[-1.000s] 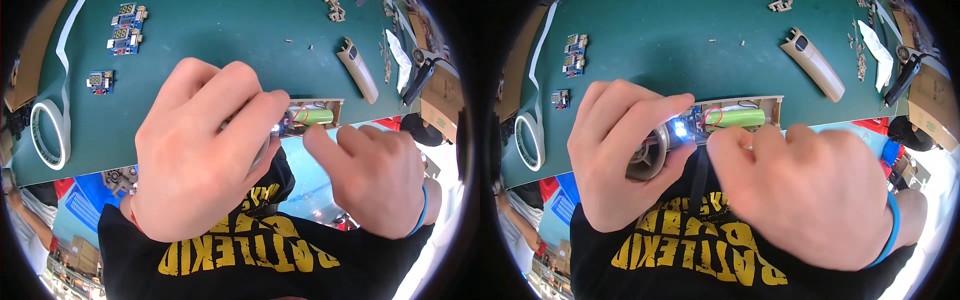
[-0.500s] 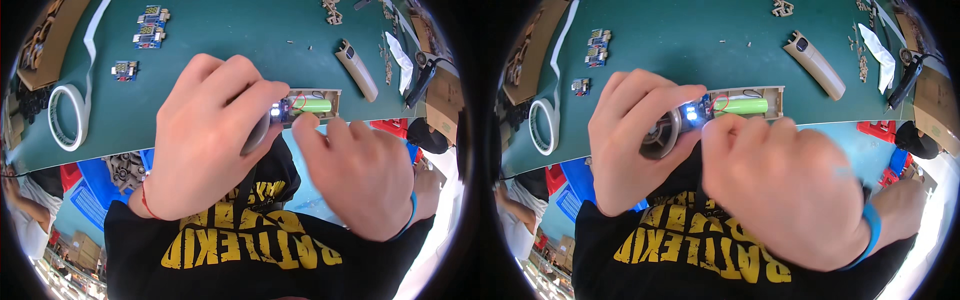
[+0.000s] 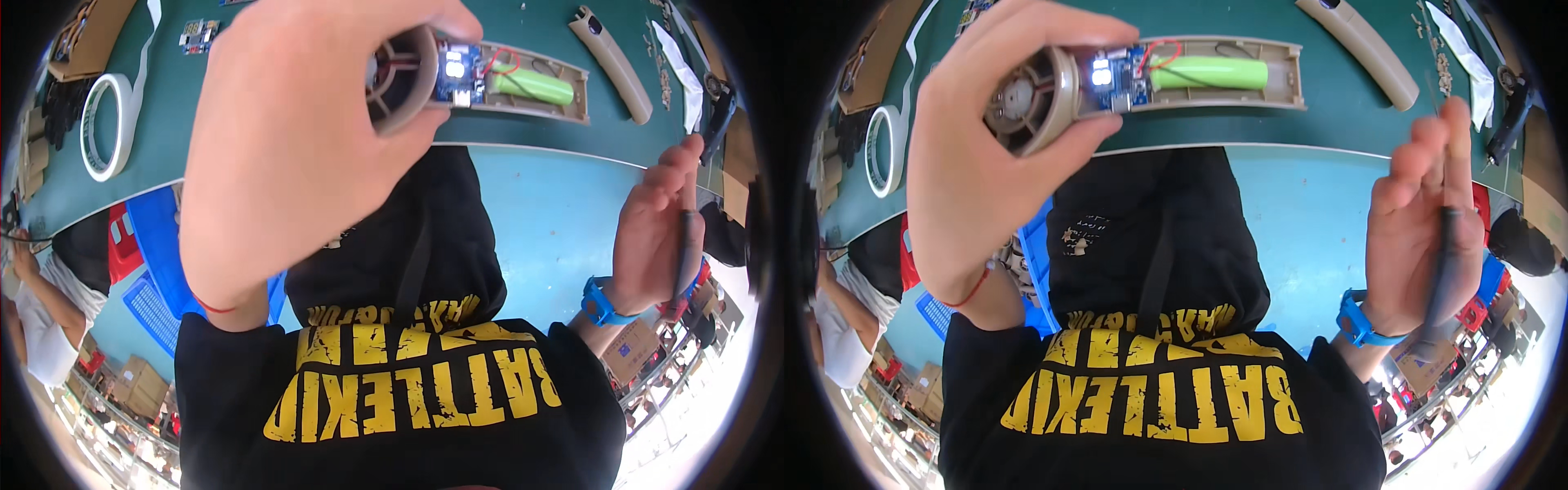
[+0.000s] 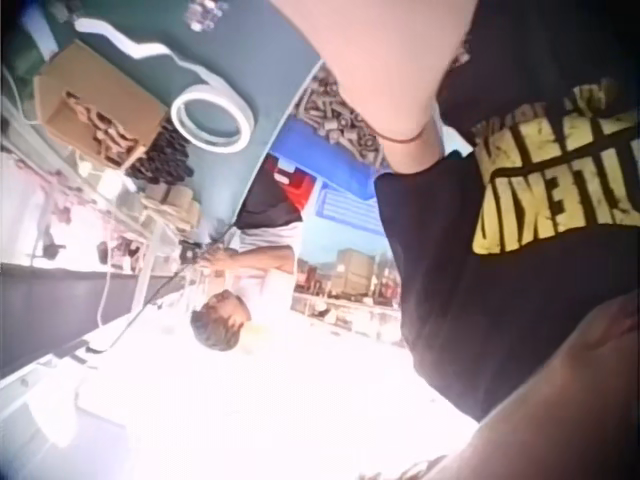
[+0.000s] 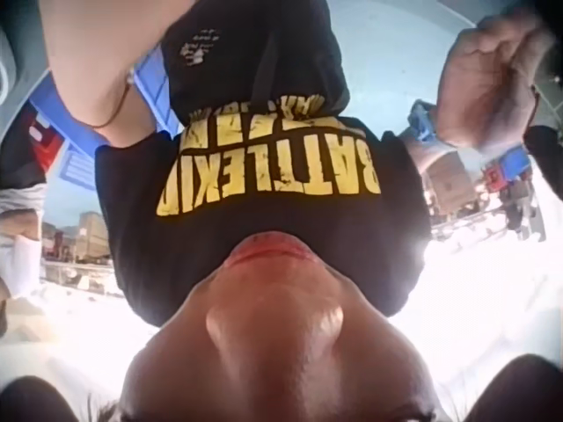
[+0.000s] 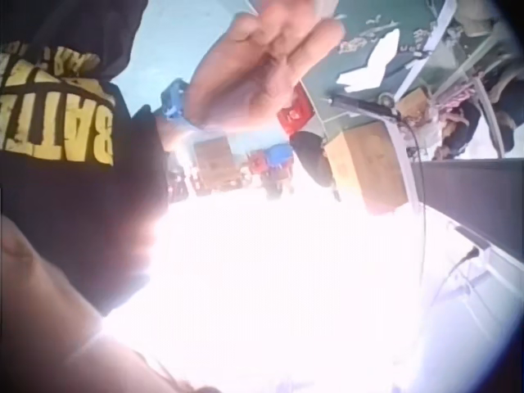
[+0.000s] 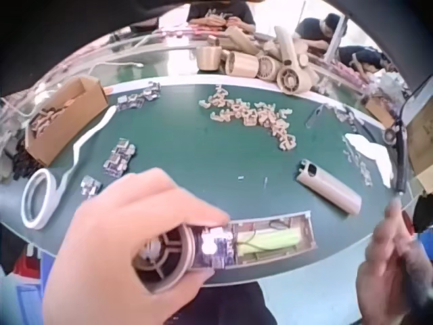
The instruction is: Assembling handheld electronic fans by installing circuit boards and using an electric screwdriver.
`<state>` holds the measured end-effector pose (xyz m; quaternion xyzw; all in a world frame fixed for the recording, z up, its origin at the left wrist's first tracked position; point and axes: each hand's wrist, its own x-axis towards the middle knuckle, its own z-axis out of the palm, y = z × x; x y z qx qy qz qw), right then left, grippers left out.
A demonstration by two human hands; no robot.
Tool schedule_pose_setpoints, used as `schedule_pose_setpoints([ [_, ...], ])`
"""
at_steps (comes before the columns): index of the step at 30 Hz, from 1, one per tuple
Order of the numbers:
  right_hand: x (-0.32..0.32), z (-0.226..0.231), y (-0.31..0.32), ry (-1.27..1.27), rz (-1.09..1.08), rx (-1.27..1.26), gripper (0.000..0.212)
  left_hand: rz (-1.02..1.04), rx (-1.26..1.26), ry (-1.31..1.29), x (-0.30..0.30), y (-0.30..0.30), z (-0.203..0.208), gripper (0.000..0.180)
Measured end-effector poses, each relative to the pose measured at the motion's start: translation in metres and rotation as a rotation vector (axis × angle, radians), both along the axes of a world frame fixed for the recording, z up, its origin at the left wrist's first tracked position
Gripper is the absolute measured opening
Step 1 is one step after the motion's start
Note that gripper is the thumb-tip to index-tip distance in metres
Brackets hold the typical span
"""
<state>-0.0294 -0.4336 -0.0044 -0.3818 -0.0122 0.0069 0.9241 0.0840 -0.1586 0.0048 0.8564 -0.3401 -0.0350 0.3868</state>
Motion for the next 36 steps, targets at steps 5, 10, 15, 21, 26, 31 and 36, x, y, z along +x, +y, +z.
schedule_pose_setpoints([
  [5, 0.008, -0.013, 0.026, -0.087, -0.054, 0.137, 0.041, 0.04, -0.134, 0.015, 0.008, 0.013, -0.013, 0.029],
  [10, 0.012, -0.001, 0.047, -0.152, -0.274, -0.926, 0.069, 0.115, -0.125, -0.324, 0.004, 0.014, -0.026, 0.016],
  [15, 0.006, -0.004, 0.024, -0.312, -0.461, -1.072, 0.035, 0.042, -0.199, -0.19, -0.01, 0.013, -0.021, 0.027],
  [21, 0.04, 0.023, 0.046, -0.432, 0.141, -0.266, 0.049, 0.094, -0.139, -0.17, -0.018, 0.007, -0.02, 0.03],
  [26, 0.059, 0.031, 0.056, -0.421, 0.16, -0.101, 0.045, 0.12, -0.093, -0.301, -0.006, 0.015, -0.013, 0.028],
  [31, 0.105, 0.022, 0.072, -0.402, 0.117, 0.012, 0.023, 0.107, 0.163, -0.098, 0.006, 0.018, -0.017, 0.033],
  [36, 0.099, 0.01, 0.028, -0.33, 0.113, -0.046, 0.026, -0.15, 0.037, 0.069, 0.031, 0.016, -0.006, 0.038],
])
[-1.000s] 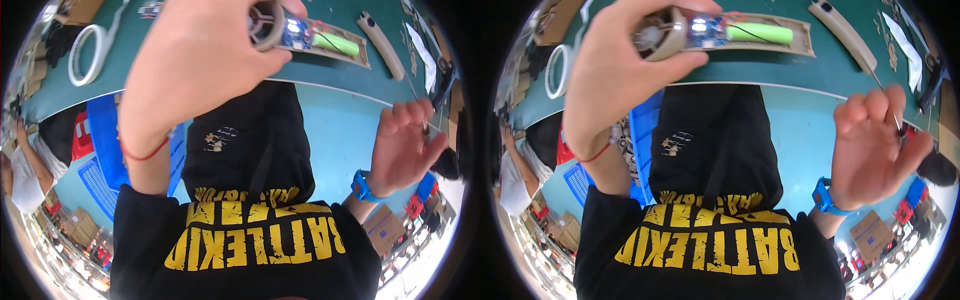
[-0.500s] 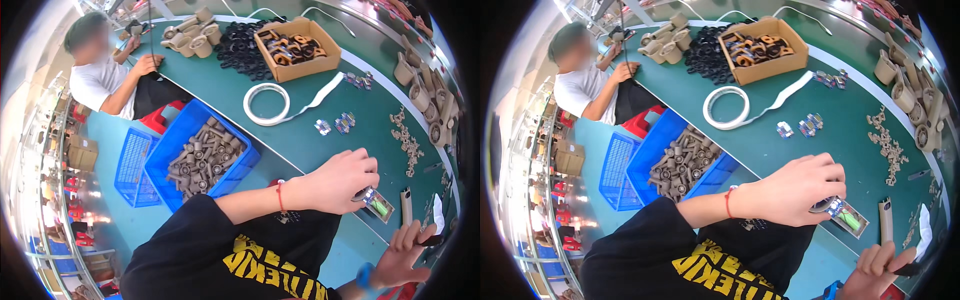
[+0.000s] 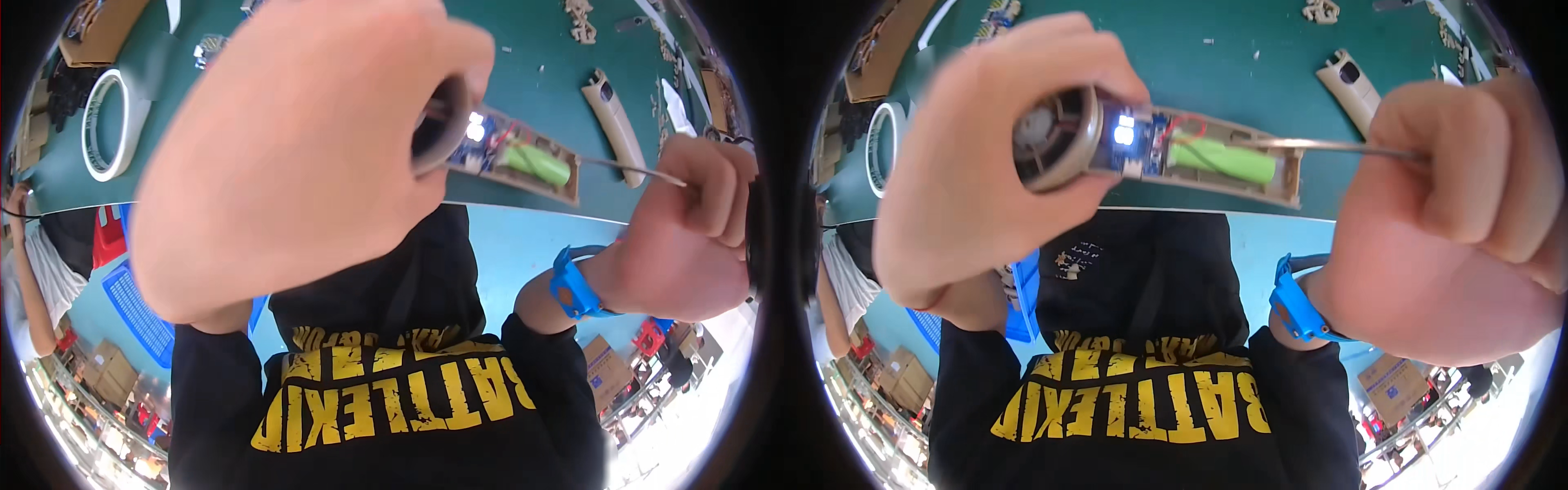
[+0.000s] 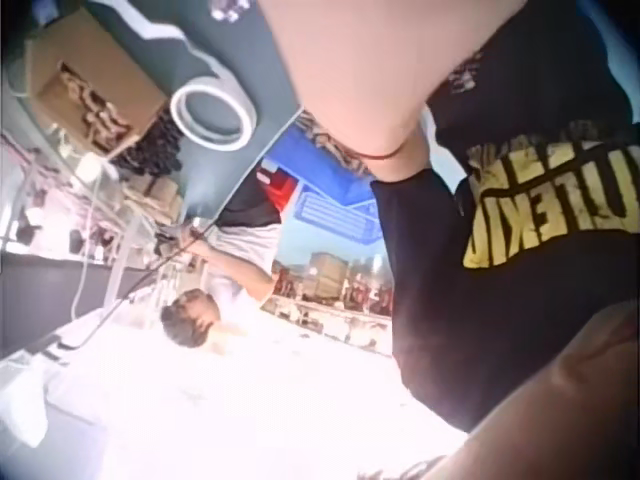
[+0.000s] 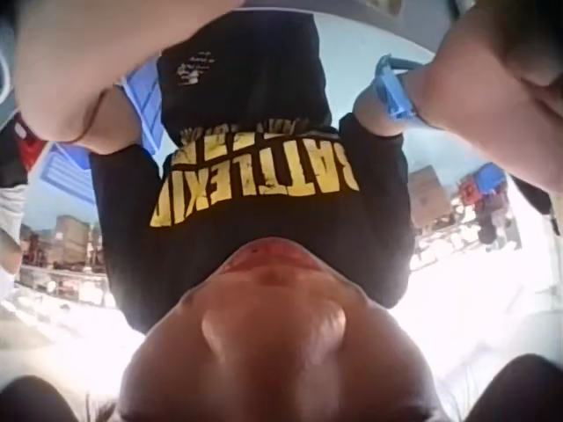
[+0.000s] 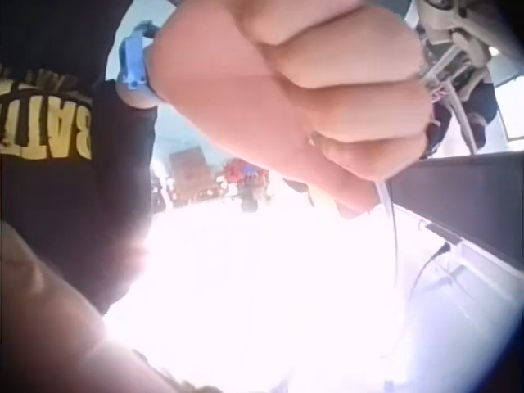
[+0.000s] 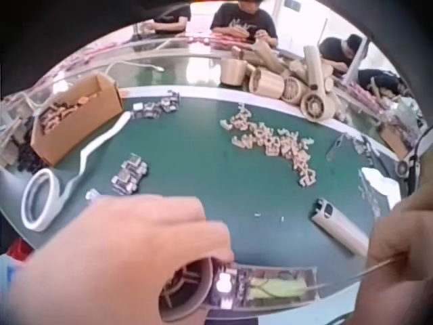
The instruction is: Assembling handheld electronic fans by installing circuit boards and using an electric screwdriver.
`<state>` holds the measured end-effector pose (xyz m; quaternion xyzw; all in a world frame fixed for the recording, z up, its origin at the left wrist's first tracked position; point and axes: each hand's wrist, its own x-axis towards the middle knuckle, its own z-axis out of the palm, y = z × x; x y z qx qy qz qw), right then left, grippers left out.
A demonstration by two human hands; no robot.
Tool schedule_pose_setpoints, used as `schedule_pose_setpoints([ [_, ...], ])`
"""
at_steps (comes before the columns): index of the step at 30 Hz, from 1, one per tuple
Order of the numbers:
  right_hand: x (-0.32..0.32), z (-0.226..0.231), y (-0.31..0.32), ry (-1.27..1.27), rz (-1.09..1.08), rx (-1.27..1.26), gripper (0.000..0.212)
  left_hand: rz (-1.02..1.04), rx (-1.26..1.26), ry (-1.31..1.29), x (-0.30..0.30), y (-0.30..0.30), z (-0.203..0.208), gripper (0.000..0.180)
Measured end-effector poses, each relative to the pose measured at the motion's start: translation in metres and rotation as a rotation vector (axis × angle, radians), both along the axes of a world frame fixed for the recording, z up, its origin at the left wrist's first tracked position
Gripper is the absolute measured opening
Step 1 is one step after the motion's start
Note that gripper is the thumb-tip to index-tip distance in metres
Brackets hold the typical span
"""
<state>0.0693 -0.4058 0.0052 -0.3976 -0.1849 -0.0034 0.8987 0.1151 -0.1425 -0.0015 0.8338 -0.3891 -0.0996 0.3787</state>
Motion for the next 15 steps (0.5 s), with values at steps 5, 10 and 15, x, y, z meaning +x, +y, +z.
schedule_pose_setpoints([
  [5, 0.0, -0.014, -0.015, 0.026, -0.04, -0.039, 0.027, 0.026, -0.106, 0.004, -0.008, -0.017, -0.022, 0.038],
  [10, -0.002, -0.018, -0.026, 0.008, -0.042, -0.08, 0.028, 0.034, -0.126, -0.062, -0.02, -0.021, -0.027, 0.038],
  [15, -0.006, -0.015, -0.044, -0.034, -0.052, -0.09, 0.03, 0.032, -0.117, -0.154, -0.019, -0.019, -0.022, 0.038],
])
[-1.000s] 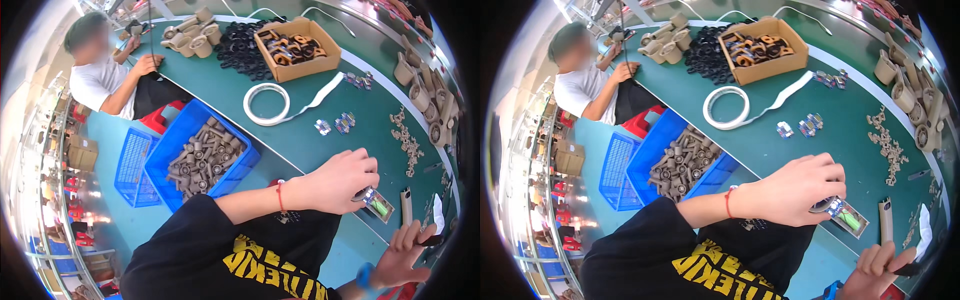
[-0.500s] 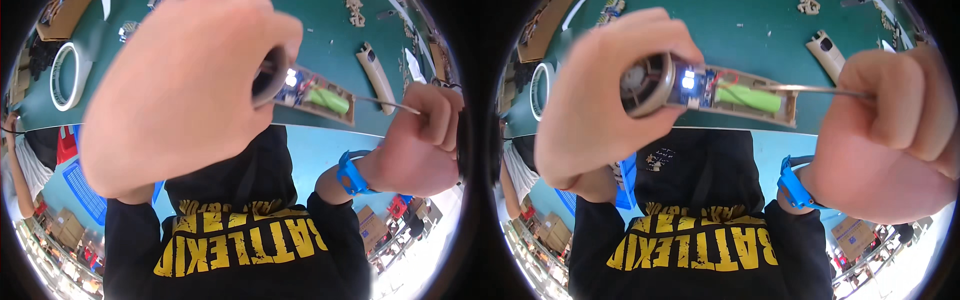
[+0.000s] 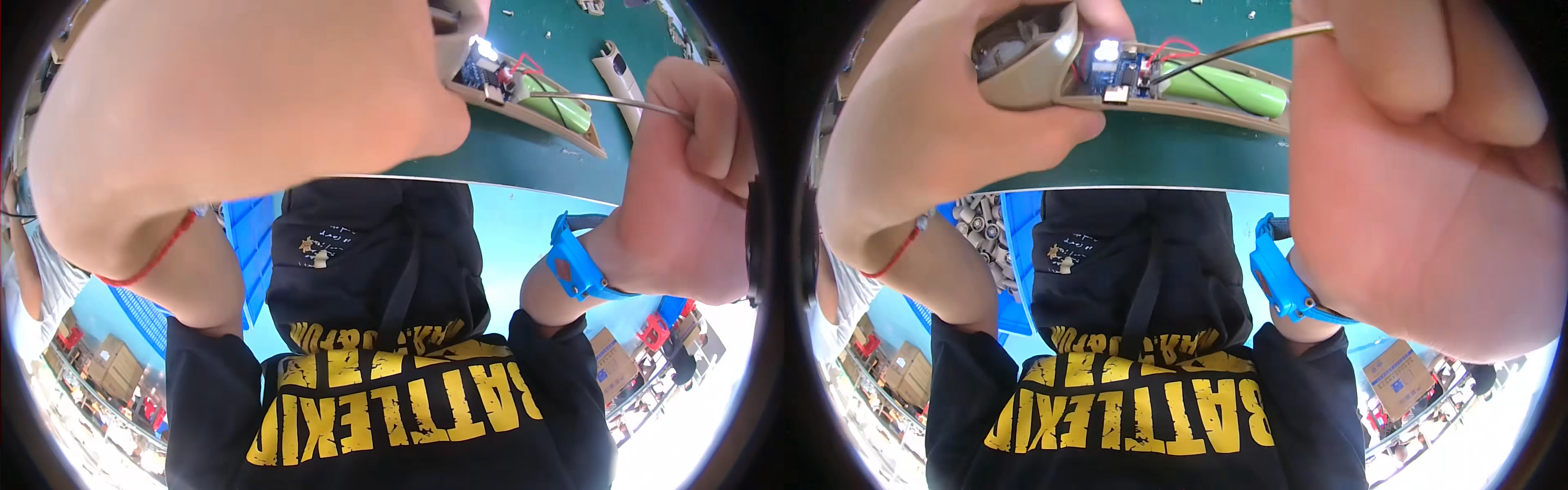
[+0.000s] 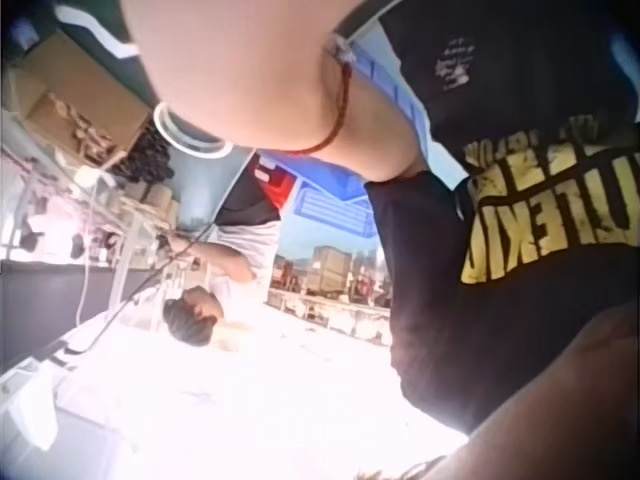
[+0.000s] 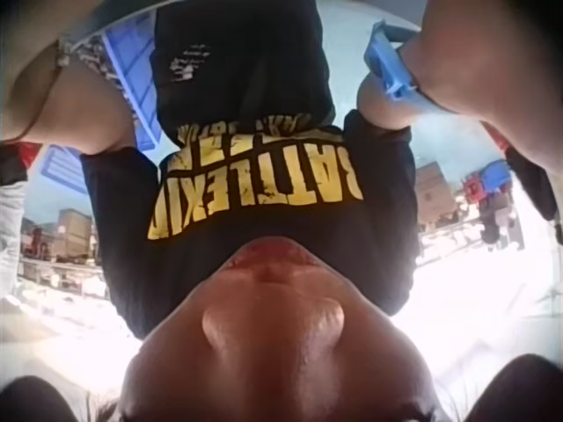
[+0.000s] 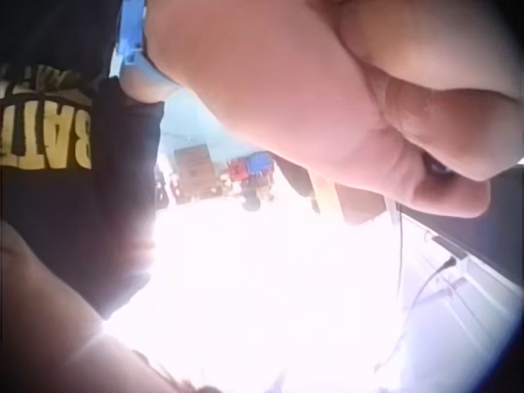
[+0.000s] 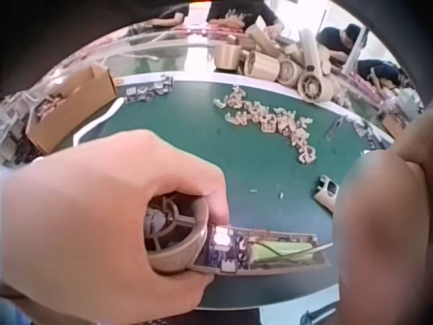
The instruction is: Assembling handheld electronic fans by installing circuit boards and using an electric screwdriver.
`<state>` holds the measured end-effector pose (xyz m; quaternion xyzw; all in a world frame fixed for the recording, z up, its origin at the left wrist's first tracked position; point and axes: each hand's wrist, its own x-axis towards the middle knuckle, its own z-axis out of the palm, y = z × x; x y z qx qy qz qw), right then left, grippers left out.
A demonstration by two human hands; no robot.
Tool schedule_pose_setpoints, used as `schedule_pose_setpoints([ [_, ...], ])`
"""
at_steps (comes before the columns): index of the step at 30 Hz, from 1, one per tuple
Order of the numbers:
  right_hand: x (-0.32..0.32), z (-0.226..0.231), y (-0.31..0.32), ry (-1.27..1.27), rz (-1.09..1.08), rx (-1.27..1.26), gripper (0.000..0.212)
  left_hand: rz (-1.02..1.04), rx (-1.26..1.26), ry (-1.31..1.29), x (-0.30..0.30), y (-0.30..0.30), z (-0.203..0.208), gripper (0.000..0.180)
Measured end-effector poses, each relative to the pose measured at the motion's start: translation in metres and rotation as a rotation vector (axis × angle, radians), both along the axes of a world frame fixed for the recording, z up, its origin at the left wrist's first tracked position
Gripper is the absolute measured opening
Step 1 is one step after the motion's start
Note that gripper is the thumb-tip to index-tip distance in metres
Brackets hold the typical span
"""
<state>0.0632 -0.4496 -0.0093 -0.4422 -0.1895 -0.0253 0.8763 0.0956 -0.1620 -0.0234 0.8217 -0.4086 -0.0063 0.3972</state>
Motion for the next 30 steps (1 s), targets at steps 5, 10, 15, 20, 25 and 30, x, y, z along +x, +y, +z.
schedule_pose_setpoints([
  [5, 0.009, 0.005, 0.02, -0.06, -0.02, -0.026, 0.031, 0.053, 0.058, -0.124, 0.001, 0.0, 0.018, 0.039],
  [10, 0.022, 0.025, 0.048, -0.111, -0.008, -0.073, 0.032, 0.106, 0.189, -0.123, -0.001, 0.0, 0.022, 0.042],
  [15, 0.017, 0.017, 0.064, -0.278, 0.23, 0.054, 0.039, 0.104, 0.131, 0.005, -0.006, 0.013, 0.02, 0.045],
  [20, -0.004, 0.023, 0.044, -0.063, 0.042, -0.299, 0.032, 0.116, 0.085, 0.043, -0.006, 0.019, 0.017, 0.046],
  [25, -0.003, 0.03, 0.043, -0.092, 0.153, -0.294, 0.029, 0.117, 0.015, 0.047, -0.006, 0.019, 0.011, 0.047],
  [30, 0.004, 0.037, 0.052, -0.136, 0.278, -0.285, 0.029, 0.107, -0.029, 0.009, -0.004, 0.018, 0.003, 0.049],
])
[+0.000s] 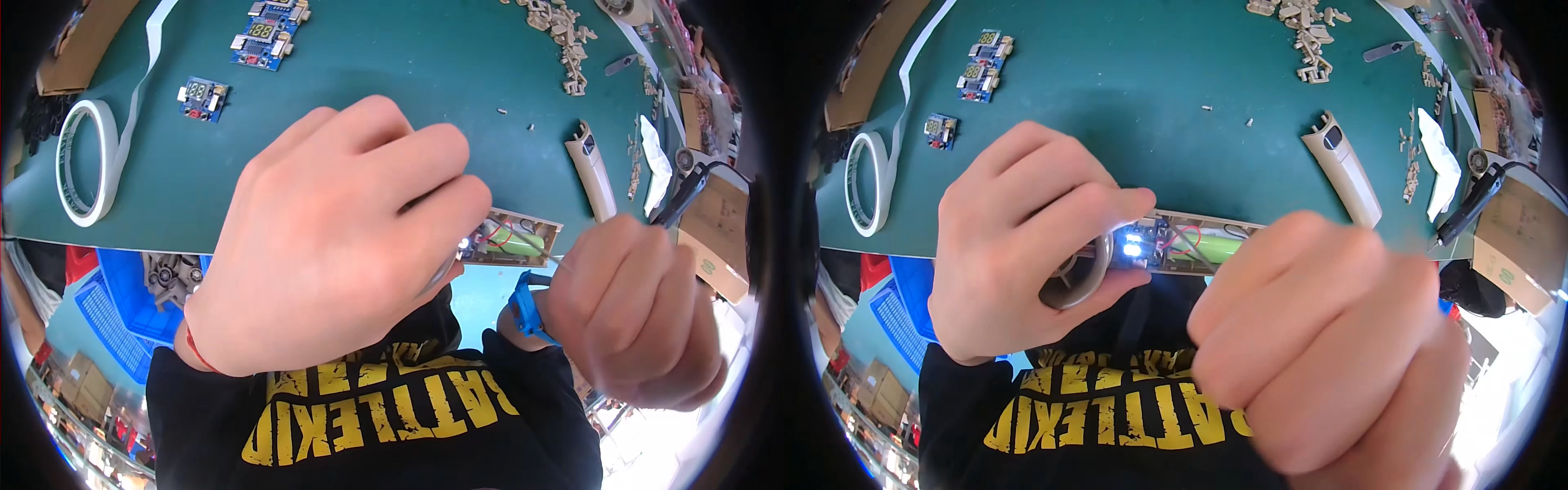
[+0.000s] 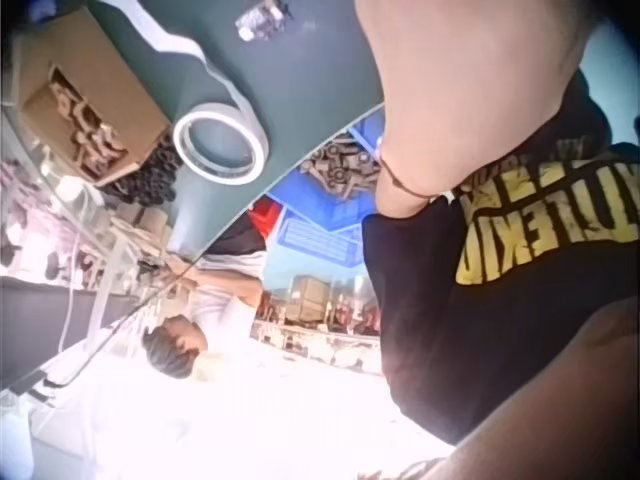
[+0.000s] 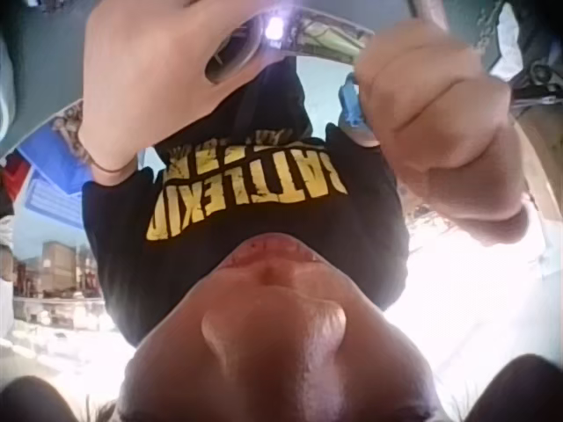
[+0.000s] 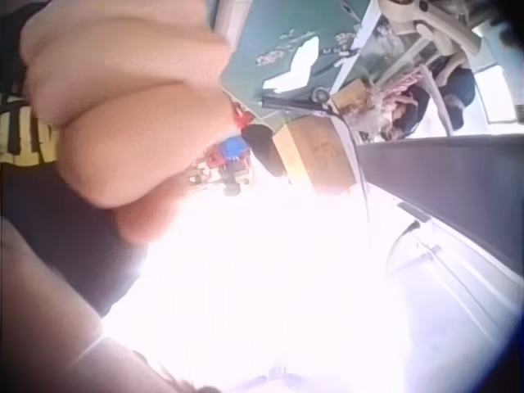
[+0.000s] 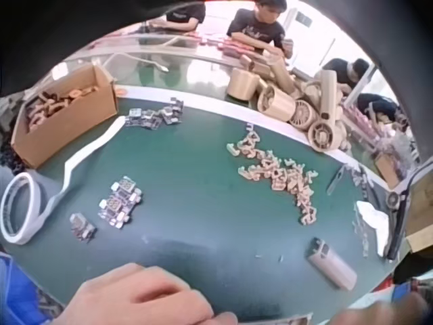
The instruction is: Assembling handheld electronic fans by installing circuit boards and using an electric screwdriver.
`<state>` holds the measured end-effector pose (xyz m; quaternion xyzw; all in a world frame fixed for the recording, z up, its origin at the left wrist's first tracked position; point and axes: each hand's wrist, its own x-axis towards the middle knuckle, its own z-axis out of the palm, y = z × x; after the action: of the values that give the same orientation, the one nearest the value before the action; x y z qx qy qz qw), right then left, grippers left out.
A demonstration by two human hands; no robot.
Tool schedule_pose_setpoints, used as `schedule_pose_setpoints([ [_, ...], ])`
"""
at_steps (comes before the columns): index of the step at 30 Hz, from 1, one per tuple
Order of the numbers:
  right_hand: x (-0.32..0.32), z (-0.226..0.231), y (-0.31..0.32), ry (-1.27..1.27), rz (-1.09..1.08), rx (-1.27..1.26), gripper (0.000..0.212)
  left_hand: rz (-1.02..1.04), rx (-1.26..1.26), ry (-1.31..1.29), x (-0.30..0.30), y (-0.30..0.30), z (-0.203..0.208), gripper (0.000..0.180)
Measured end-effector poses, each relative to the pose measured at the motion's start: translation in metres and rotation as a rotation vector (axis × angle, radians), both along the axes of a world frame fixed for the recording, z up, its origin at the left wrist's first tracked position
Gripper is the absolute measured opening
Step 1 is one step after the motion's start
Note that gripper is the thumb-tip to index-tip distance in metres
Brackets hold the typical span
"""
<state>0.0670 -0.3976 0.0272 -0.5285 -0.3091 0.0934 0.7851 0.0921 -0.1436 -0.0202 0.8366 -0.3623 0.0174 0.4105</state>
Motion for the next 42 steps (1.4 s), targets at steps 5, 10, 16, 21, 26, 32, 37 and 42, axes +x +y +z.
schedule_pose_setpoints([
  [5, 0.004, 0.002, 0.02, 0.011, 0.117, 0.009, 0.031, 0.005, -0.017, -0.056, 0.0, 0.0, -0.007, 0.047],
  [10, 0.007, 0.003, 0.052, 0.052, 0.071, 0.005, 0.031, -0.017, -0.021, -0.091, 0.005, 0.001, -0.007, 0.044],
  [16, 0.004, 0.0, 0.067, 0.087, -0.04, 0.029, 0.035, -0.029, -0.055, -0.07, 0.005, 0.003, -0.006, 0.043],
  [21, 0.0, -0.005, 0.065, 0.058, -0.149, 0.075, 0.041, -0.026, -0.02, -0.055, 0.005, -0.002, 0.0, 0.042],
  [26, -0.005, -0.012, 0.053, -0.031, -0.325, 0.183, 0.046, -0.04, 0.05, -0.011, 0.006, -0.004, 0.012, 0.044],
  [32, 0.01, -0.007, -0.037, -0.405, -1.162, -0.015, 0.057, 0.003, 0.079, -0.011, -0.002, -0.006, 0.018, 0.04],
  [37, -0.003, -0.04, -0.088, -0.325, -1.45, -0.592, 0.058, 0.006, 0.076, -0.022, -0.001, -0.005, 0.016, 0.042],
  [42, -0.012, -0.053, -0.085, -0.143, -1.312, -0.875, 0.025, 0.018, 0.066, -0.009, -0.001, -0.003, 0.016, 0.042],
])
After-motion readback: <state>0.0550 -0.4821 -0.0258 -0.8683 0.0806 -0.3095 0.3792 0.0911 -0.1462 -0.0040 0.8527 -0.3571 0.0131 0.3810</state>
